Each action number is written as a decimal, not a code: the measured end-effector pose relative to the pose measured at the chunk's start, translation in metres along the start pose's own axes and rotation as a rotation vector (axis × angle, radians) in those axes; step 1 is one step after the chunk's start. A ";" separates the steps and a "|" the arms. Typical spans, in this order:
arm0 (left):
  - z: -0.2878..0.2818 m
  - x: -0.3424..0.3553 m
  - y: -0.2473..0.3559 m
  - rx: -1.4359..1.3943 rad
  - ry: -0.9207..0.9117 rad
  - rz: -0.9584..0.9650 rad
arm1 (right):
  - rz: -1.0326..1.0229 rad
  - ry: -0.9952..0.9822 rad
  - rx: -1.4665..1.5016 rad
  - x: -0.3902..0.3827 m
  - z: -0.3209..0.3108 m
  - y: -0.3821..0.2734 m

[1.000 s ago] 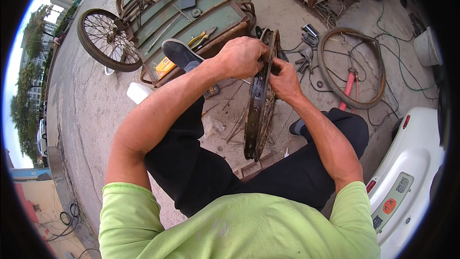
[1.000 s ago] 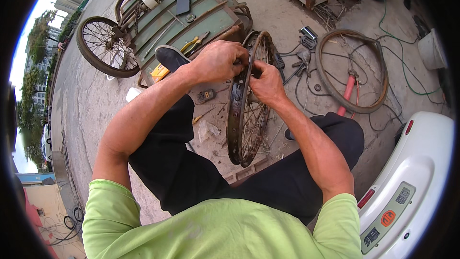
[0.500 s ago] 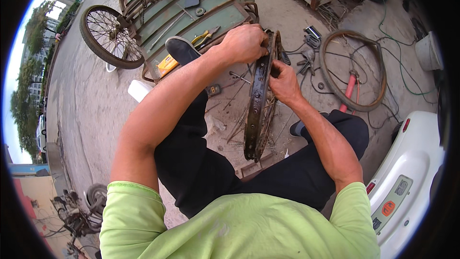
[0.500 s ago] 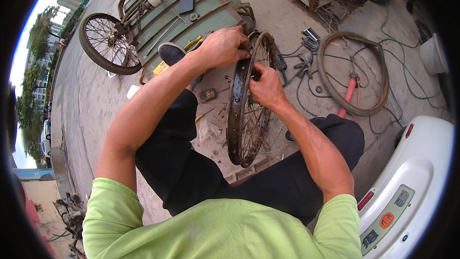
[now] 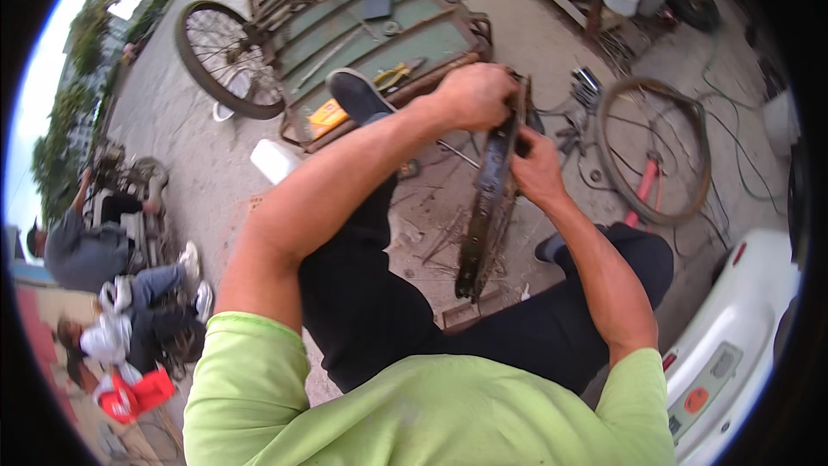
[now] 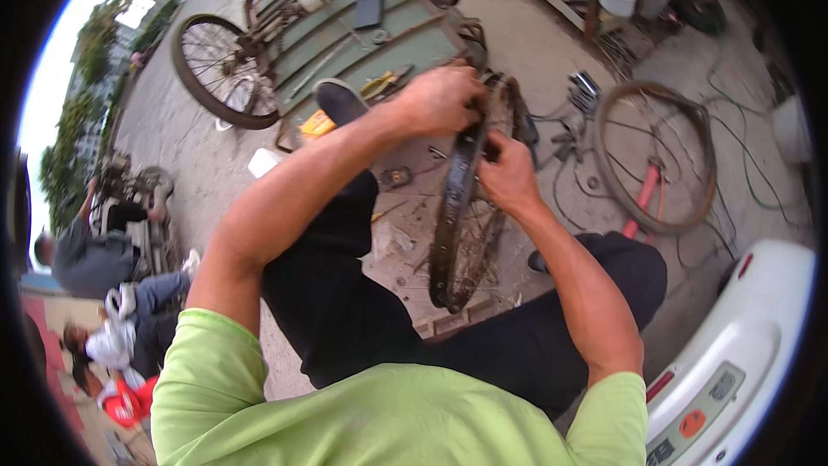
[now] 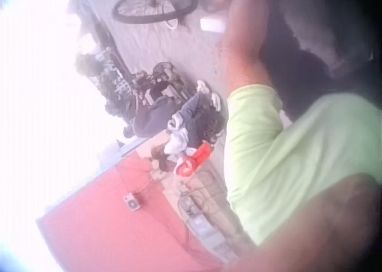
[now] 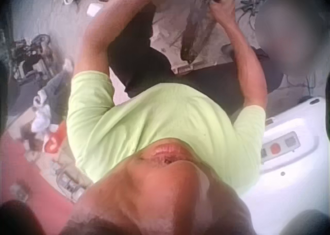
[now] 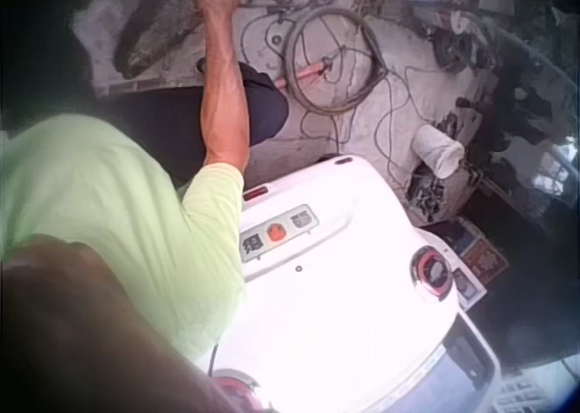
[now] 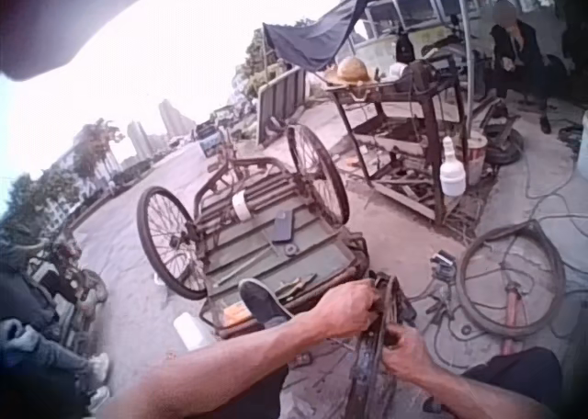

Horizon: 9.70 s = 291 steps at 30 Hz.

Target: The person removes a tire from a bicycle wheel rim, then installs a metal brake shoe onto the rim and secures it with screws. The person repeats this process for a second brake shoe on the same wheel.

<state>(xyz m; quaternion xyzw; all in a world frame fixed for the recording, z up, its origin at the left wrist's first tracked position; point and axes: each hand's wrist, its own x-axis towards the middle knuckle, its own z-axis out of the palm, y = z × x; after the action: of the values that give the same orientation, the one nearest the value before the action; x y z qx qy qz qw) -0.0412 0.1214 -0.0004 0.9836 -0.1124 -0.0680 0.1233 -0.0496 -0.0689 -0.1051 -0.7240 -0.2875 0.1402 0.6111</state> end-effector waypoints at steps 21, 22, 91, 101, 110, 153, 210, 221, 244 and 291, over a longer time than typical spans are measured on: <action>0.008 0.013 0.015 0.079 0.040 0.018 | 0.036 -0.040 0.150 -0.007 -0.015 0.011; 0.009 0.014 0.015 0.089 0.031 0.045 | 0.037 -0.044 0.140 -0.007 -0.017 0.013; 0.006 -0.024 0.001 -0.420 0.118 -0.418 | 0.116 0.077 -0.290 0.026 -0.121 -0.014; 0.057 -0.019 0.016 -0.476 0.545 -0.263 | 0.092 0.084 -0.333 0.017 -0.135 -0.030; 0.073 -0.054 0.004 -0.423 0.617 -0.346 | 0.037 0.121 -0.377 0.007 -0.142 -0.014; 0.041 0.047 -0.008 -0.511 0.369 -0.222 | 1.251 0.010 -0.467 -0.123 -0.061 0.353; 0.054 -0.056 -0.096 -0.174 0.422 -0.643 | 0.564 0.457 0.668 -0.030 0.011 0.166; 0.087 -0.076 -0.045 -0.384 0.426 -0.642 | 0.470 0.349 0.531 -0.009 0.007 0.137; 0.047 -0.035 0.063 -0.505 0.306 -0.525 | 0.132 0.172 0.217 -0.002 -0.120 0.003; 0.066 -0.066 -0.016 -0.428 0.429 -0.471 | 0.655 0.027 0.229 -0.011 -0.091 0.068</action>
<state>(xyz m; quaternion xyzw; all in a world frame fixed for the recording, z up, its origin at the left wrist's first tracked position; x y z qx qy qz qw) -0.1120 0.1373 -0.0610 0.9263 0.1618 0.0910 0.3278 0.0089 -0.1545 -0.1528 -0.7065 -0.0139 0.3506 0.6147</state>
